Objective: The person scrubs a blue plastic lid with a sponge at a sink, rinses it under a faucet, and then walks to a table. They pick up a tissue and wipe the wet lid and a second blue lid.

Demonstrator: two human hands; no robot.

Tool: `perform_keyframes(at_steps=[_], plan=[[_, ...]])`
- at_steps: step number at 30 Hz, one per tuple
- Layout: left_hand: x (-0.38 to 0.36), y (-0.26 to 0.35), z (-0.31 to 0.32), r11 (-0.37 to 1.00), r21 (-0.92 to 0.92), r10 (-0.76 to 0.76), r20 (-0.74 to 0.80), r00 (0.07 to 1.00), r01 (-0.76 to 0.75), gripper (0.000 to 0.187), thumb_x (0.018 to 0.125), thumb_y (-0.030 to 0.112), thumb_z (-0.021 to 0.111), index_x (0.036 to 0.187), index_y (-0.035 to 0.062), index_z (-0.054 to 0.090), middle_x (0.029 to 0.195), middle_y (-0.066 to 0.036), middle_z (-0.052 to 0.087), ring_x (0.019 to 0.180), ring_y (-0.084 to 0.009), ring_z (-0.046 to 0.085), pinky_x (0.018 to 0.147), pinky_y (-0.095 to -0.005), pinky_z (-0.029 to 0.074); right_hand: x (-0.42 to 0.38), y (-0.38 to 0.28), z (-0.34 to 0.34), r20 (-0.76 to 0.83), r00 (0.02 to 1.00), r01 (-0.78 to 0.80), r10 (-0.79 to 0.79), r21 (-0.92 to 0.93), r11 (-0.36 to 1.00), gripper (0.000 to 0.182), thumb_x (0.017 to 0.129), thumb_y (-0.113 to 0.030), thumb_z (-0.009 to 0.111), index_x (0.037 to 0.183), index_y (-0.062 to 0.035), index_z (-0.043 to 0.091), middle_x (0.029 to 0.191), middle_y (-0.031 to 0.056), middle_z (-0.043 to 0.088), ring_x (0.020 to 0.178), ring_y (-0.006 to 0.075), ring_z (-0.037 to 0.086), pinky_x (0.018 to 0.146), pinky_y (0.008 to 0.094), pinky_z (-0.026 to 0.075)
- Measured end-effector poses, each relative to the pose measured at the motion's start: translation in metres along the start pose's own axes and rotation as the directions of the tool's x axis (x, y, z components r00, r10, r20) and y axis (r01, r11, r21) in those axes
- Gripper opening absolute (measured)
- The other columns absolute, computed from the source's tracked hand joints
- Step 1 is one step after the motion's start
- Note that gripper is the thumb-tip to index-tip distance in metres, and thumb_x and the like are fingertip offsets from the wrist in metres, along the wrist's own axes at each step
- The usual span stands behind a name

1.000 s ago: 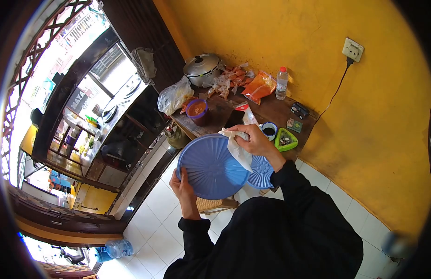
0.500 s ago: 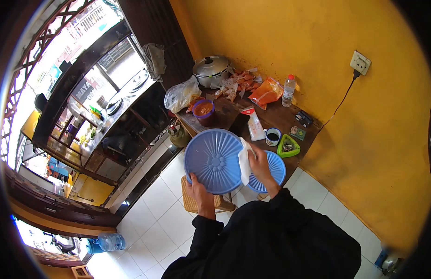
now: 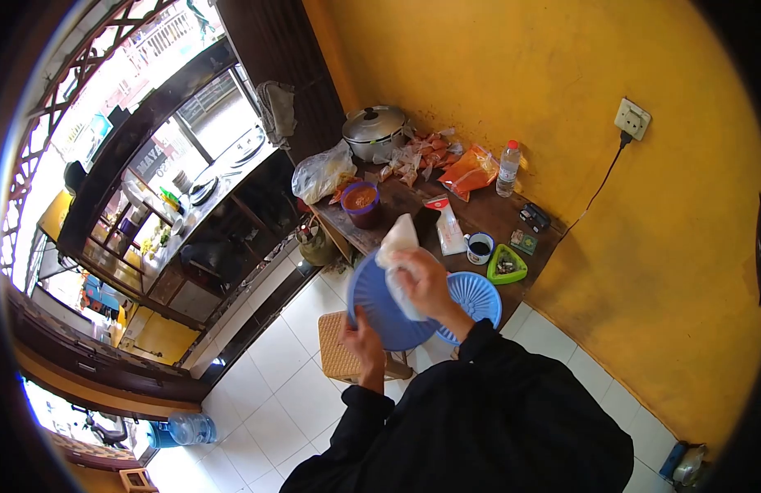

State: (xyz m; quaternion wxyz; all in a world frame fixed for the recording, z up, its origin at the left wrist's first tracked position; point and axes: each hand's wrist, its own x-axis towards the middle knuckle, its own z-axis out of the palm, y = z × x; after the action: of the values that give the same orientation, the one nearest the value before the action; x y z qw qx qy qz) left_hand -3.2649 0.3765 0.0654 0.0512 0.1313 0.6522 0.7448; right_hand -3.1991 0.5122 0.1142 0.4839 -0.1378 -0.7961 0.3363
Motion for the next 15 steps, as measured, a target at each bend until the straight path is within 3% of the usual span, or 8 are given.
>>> perform_keyframes(at_steps=[1,4,5,8,10,12,15], plan=[[-0.002,-0.006,-0.002,0.974,0.214,0.057,0.083,0.995,-0.074,0.019,0.085,0.012,0.048,0.074,-0.0003,0.055,0.06,0.003,0.047,0.055,-0.0044,0.039,0.05,-0.02,0.032,-0.004,-0.006,0.011,0.006,0.999,0.035,-0.035,0.012,0.999,0.036,0.067,-0.001,0.057,0.102,-0.0039,0.053,0.098,0.0131,0.055,0.093,0.0286,0.053,0.08,0.0335,0.042],[-0.016,0.032,0.005,0.996,0.06,0.064,0.048,0.997,-0.066,0.017,0.084,0.013,0.05,0.074,0.0009,0.055,0.062,0.004,0.049,0.058,-0.0032,0.04,0.051,-0.0186,0.032,-0.009,-0.019,0.02,0.077,0.995,0.055,-0.059,0.06,0.997,0.042,0.069,-0.004,0.059,0.11,-0.0086,0.051,0.11,0.0135,0.051,0.103,0.03,0.048,0.089,0.0341,0.038],[-0.015,0.041,0.004,0.993,0.029,0.114,0.055,0.992,-0.116,0.016,0.084,0.012,0.05,0.076,0.0002,0.056,0.062,0.004,0.049,0.057,-0.0034,0.039,0.049,-0.0191,0.032,-0.012,-0.014,0.02,0.127,0.986,0.11,-0.106,-0.021,0.994,0.043,0.069,-0.004,0.058,0.111,-0.0094,0.051,0.112,0.0134,0.049,0.105,0.0309,0.045,0.091,0.0357,0.035],[-0.011,0.034,-0.009,0.982,0.1,0.15,0.099,0.984,-0.16,0.014,0.084,0.011,0.05,0.079,-0.0006,0.056,0.062,0.003,0.05,0.057,-0.0042,0.04,0.05,-0.0198,0.033,-0.02,-0.009,0.015,0.221,0.963,0.177,-0.151,-0.102,0.979,0.041,0.071,-0.006,0.057,0.111,-0.0092,0.05,0.113,0.0121,0.047,0.107,0.0317,0.042,0.093,0.0419,0.03],[-0.015,0.032,-0.007,0.981,0.097,0.161,0.064,0.985,-0.166,0.014,0.084,0.009,0.049,0.078,-0.0006,0.058,0.062,0.002,0.05,0.056,-0.0047,0.04,0.049,-0.0201,0.033,-0.025,-0.003,0.019,0.209,0.967,0.191,-0.143,-0.23,0.954,0.042,0.069,-0.005,0.057,0.11,-0.0107,0.052,0.112,0.0126,0.048,0.107,0.0321,0.042,0.093,0.044,0.029],[-0.018,0.03,-0.008,0.958,0.184,0.217,0.032,0.976,-0.219,0.017,0.083,0.011,0.052,0.074,-0.0021,0.056,0.057,0.005,0.046,0.051,-0.0034,0.035,0.044,-0.0199,0.027,-0.029,-0.002,0.021,0.177,0.973,0.19,-0.149,-0.243,0.951,0.04,0.069,-0.006,0.058,0.109,-0.0101,0.053,0.109,0.0121,0.05,0.105,0.0313,0.044,0.09,0.0451,0.03],[-0.024,0.03,-0.005,0.974,0.134,0.183,0.024,0.983,-0.184,0.015,0.082,0.011,0.054,0.076,-0.0024,0.057,0.055,0.004,0.043,0.049,-0.0032,0.033,0.043,-0.021,0.025,-0.035,-0.001,0.019,0.117,0.985,0.149,-0.124,-0.228,0.962,0.038,0.07,-0.006,0.057,0.107,-0.008,0.054,0.105,0.0116,0.052,0.103,0.03,0.045,0.088,0.045,0.031]])
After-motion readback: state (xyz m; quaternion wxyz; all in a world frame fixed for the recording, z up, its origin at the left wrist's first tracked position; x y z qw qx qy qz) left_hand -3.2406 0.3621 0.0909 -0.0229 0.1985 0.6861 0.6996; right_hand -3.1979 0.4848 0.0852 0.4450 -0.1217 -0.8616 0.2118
